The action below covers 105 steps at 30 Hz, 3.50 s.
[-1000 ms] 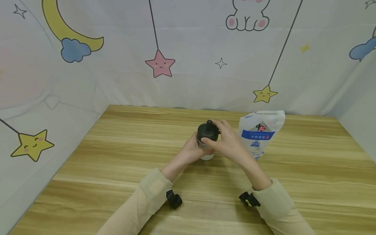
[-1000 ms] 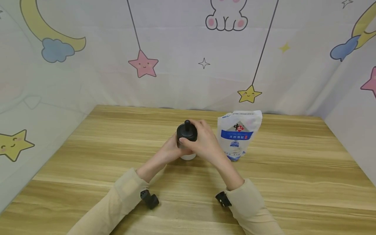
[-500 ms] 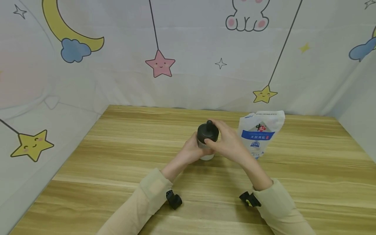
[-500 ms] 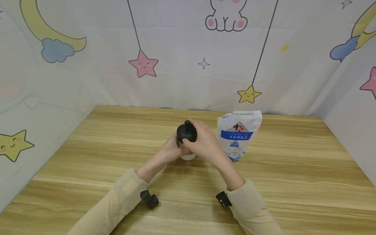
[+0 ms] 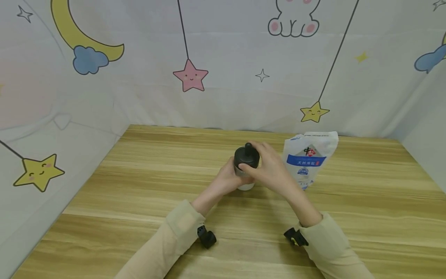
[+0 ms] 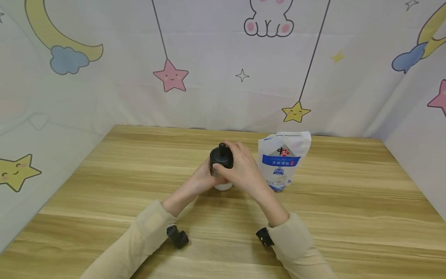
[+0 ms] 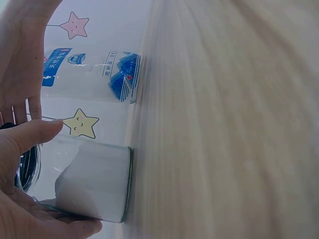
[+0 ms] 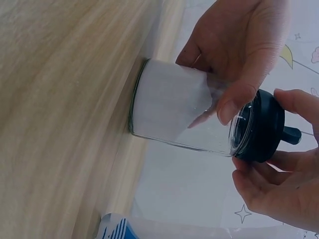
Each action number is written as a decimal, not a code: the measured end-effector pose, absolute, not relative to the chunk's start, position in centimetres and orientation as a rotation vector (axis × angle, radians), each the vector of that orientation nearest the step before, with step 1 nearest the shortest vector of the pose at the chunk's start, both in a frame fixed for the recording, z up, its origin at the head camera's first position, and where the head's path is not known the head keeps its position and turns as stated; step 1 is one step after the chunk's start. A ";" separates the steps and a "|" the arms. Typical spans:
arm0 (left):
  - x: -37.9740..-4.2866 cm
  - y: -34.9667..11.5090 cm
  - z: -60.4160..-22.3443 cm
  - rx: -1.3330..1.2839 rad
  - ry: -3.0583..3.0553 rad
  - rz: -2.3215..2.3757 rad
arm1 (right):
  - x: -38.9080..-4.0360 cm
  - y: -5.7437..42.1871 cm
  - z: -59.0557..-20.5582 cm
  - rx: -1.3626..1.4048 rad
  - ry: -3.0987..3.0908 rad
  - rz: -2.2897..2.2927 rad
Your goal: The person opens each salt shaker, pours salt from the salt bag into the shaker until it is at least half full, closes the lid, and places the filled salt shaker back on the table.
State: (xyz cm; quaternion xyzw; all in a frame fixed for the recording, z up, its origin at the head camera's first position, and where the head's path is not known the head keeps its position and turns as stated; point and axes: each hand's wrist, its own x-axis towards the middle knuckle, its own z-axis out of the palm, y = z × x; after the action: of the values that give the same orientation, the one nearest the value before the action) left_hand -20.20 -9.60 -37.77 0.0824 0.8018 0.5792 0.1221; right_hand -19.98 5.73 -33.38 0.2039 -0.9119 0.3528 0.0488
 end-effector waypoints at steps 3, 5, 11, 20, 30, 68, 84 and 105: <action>-20.4 -9.6 -37.8 0.284 2.338 1.708 | -20.0 5.7 -33.3 0.621 -2.786 1.076; -20.5 -9.6 -37.8 0.303 2.343 1.713 | -19.9 5.7 -33.3 0.627 -2.791 1.085; -20.4 -9.6 -37.8 0.296 2.358 1.697 | -19.9 5.9 -33.1 0.653 -2.792 1.103; -20.2 -9.6 -37.7 0.254 2.348 1.688 | -19.9 5.9 -33.2 0.675 -2.780 1.091; -20.3 -9.6 -37.9 0.216 2.366 1.676 | -19.9 5.8 -33.3 0.627 -2.790 1.084; -20.2 -9.6 -37.7 0.225 2.342 1.694 | -19.9 5.9 -33.3 0.675 -2.755 1.124; -20.2 -9.6 -37.7 0.232 2.345 1.692 | -19.7 5.9 -33.2 0.676 -2.781 1.188; -20.9 -9.6 -37.8 0.437 2.303 1.743 | -19.8 5.8 -33.2 0.705 -2.757 1.149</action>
State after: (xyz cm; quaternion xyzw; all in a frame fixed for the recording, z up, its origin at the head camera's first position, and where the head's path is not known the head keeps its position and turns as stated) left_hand -20.89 -9.58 -37.83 0.1486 0.7836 0.5932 0.1099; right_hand -19.77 5.75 -33.23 0.2294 -0.8979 0.3740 0.0363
